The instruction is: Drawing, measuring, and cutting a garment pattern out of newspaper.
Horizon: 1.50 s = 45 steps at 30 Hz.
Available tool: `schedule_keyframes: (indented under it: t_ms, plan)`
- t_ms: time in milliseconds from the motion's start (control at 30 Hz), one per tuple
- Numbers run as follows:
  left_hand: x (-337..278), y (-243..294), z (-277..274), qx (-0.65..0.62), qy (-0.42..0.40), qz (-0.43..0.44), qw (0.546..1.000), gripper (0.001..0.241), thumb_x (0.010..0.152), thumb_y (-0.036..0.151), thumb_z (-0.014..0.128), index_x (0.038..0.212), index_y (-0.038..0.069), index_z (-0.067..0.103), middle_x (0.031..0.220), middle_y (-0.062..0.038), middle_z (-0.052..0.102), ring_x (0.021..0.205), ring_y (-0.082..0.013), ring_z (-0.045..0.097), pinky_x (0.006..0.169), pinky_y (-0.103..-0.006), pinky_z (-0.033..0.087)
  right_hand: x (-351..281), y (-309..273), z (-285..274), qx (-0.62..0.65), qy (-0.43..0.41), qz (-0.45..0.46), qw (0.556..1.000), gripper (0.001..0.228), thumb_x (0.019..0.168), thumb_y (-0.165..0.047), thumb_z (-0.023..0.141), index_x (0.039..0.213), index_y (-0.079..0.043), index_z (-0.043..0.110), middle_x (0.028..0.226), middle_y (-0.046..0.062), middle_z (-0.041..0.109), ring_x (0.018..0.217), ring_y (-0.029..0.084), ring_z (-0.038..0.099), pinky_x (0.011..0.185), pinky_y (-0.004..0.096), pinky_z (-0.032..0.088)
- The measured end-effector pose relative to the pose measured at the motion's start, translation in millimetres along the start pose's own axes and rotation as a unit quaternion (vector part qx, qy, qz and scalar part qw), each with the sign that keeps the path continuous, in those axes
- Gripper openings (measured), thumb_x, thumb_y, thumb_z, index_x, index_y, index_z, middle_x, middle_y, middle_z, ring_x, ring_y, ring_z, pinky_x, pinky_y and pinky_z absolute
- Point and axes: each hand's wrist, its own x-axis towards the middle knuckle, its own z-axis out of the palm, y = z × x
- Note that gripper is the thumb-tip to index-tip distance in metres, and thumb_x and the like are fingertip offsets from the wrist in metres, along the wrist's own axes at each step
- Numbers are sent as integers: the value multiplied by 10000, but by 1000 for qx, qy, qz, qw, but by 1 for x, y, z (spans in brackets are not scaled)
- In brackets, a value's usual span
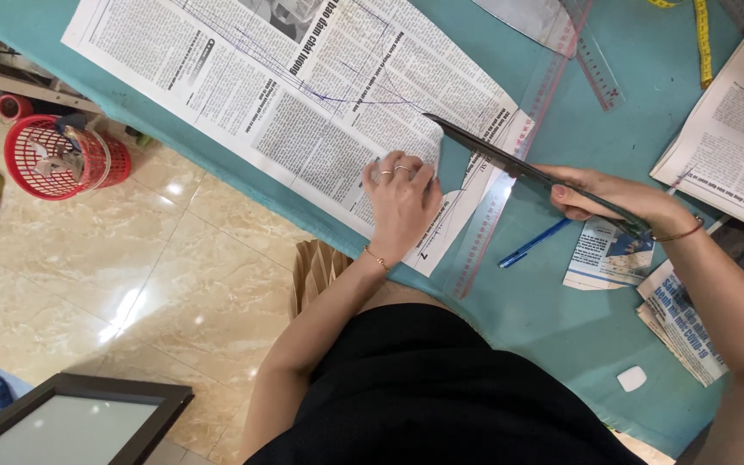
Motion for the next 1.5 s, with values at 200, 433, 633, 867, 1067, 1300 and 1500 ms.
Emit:
schedule_keyframes:
  t_ms: [200,433,633,867,1067,1300,1500]
  plan:
    - [-4,-8,-3,-8,15,-25,1000,135,851,209,725,925,97,709,1076,-44,639,1241,-287,522,1109,-619,257,-1,-11,12,12,-33,-41,999,904,833,-751,501,1407,-59,603,581,-43,388,496,112,437,517,272,283]
    - [-7,-16,-8,-16,14,-16,1000,176,872,213,736,997,90,728,1089,-48,637,1239,-286,533,1139,-601,296,15,-1,21,35,7,-4,999,922,759,-765,537,1354,-61,568,577,-36,401,464,132,469,466,303,285]
    - [-7,-24,-21,-29,-2,-43,999,184,877,239,756,969,83,724,1124,-51,655,1290,-305,524,1145,-612,285,6,-22,29,20,-14,-33,999,878,821,-765,491,1344,-67,589,600,-59,358,520,92,410,496,262,298]
    - [-10,-33,-28,-66,-15,-73,995,170,865,206,761,986,87,752,1137,-64,657,1330,-341,498,1157,-679,206,9,-39,40,56,-15,-20,998,803,860,-691,506,1334,-46,573,666,-62,341,548,94,369,498,262,274]
    - [-12,-47,-32,-71,-4,-74,995,171,871,201,772,987,80,744,1131,-66,658,1329,-336,510,1186,-604,249,13,-37,47,86,-23,-18,996,732,911,-641,499,1343,-55,571,732,-48,325,587,85,336,505,249,276]
    - [-12,-62,-53,-100,13,-70,992,186,879,187,773,1032,82,766,1164,-68,674,1327,-352,501,1105,-533,327,15,-40,62,151,-42,-46,987,658,953,-577,495,1352,-56,544,754,-35,347,617,76,349,517,232,301]
    - [-8,-72,-65,-83,1,-75,994,178,873,192,788,948,48,716,1145,-101,676,1335,-384,509,1090,-523,338,22,-44,71,108,0,-44,993,612,961,-568,486,1306,-70,576,765,-46,379,621,71,366,517,226,304]
